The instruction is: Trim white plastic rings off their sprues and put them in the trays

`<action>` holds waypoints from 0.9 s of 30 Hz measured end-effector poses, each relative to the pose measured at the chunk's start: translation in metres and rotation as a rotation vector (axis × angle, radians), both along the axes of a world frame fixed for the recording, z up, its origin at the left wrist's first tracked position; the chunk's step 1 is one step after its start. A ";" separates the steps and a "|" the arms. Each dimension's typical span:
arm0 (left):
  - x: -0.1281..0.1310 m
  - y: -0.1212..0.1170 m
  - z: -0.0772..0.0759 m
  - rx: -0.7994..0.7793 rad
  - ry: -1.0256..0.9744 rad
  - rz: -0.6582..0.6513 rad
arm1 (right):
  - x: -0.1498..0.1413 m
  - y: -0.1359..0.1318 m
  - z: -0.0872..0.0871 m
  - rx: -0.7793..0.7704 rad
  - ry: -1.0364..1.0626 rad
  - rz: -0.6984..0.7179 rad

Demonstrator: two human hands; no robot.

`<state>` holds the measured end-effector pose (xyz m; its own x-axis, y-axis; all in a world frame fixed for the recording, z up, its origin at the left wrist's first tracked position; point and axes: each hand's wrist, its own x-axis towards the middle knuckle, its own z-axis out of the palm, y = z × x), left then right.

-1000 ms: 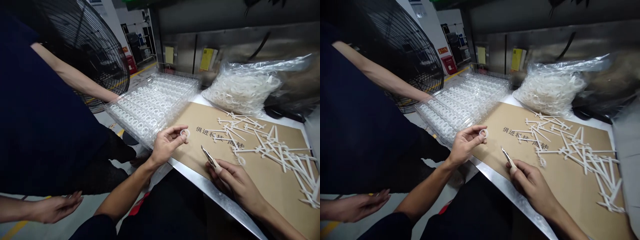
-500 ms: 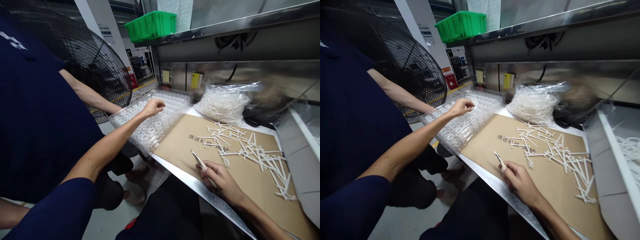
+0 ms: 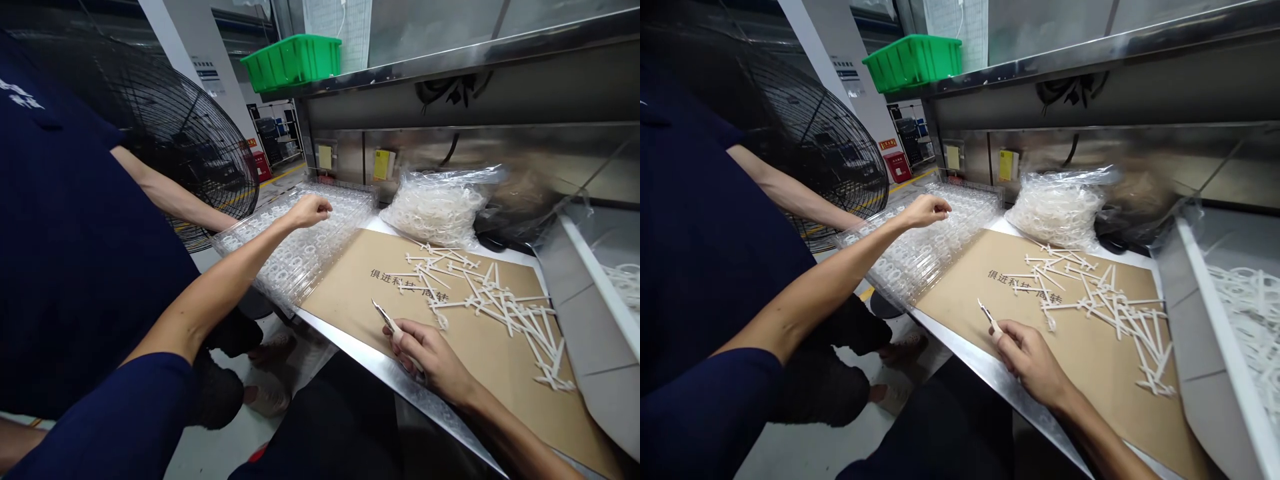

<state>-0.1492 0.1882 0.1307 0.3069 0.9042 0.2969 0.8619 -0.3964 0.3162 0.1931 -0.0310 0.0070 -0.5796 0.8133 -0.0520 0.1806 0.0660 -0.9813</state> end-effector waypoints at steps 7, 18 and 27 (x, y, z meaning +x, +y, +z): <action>0.096 -0.036 0.002 0.004 -0.026 -0.208 | 0.000 -0.005 0.015 0.270 -0.156 0.114; 0.242 -0.134 -0.089 -0.207 0.256 -0.582 | 0.001 -0.012 0.010 0.529 -0.308 0.235; 0.180 -0.144 -0.094 -0.142 -0.084 -0.398 | 0.000 -0.012 0.018 0.576 -0.313 0.253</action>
